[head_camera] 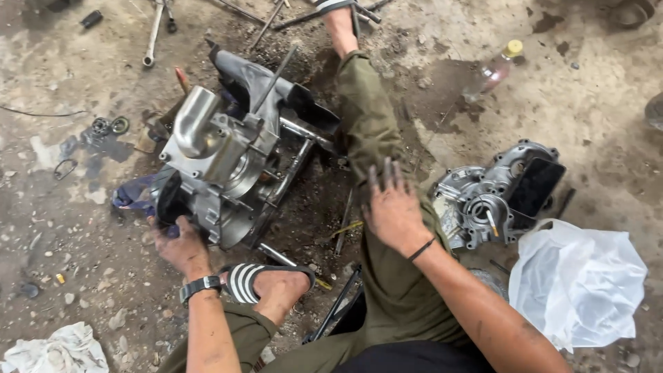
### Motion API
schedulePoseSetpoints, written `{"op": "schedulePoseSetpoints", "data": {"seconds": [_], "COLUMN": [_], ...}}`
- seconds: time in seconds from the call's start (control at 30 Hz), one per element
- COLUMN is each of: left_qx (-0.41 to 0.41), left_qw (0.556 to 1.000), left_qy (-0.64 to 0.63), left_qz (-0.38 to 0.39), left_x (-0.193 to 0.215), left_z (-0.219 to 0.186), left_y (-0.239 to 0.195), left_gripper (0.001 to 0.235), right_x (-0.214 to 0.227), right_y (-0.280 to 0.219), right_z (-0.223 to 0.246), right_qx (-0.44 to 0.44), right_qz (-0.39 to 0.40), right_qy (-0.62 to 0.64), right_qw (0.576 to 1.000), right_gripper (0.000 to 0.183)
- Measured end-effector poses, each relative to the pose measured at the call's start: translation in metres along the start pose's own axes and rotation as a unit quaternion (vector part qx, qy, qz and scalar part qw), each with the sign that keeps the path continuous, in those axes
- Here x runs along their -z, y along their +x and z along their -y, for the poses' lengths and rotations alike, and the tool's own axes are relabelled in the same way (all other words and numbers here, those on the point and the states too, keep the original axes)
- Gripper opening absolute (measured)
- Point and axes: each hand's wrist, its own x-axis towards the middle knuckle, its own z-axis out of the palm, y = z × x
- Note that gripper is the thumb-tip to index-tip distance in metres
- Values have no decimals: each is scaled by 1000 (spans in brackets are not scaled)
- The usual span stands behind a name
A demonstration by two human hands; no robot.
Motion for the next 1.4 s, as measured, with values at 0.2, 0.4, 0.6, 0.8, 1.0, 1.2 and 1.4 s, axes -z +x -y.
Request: {"op": "schedulePoseSetpoints", "data": {"seconds": [0.2, 0.4, 0.6, 0.8, 1.0, 1.2, 1.4], "left_qx": [16, 0, -46, -43, -23, 25, 41], "left_qw": [999, 998, 996, 999, 999, 999, 999], "left_qy": [-11, -48, -67, -18, -22, -25, -31], "left_qz": [33, 35, 35, -9, -14, -7, 13], "left_x": [13, 23, 32, 26, 23, 17, 20], "left_z": [-11, -26, -47, -46, -44, -33, -29], "left_y": [-6, -11, -19, -13, -13, -7, -10], "left_gripper": [53, 43, 44, 51, 41, 40, 41], "right_x": [16, -13, -122, -208, -222, -210, -211], "right_y": [-54, -40, -5, -11, -9, -11, -24], "right_z": [11, -74, -246, -306, -298, -272, -262], "right_qx": [271, 117, -163, -296, -269, -219, -214], "right_qz": [-60, -30, -110, -46, -80, -117, -142], "right_qy": [-27, 409, 215, 147, 139, 99, 84], "right_qw": [960, 904, 957, 943, 950, 964, 963], "right_gripper": [31, 30, 40, 45, 45, 41, 45]}}
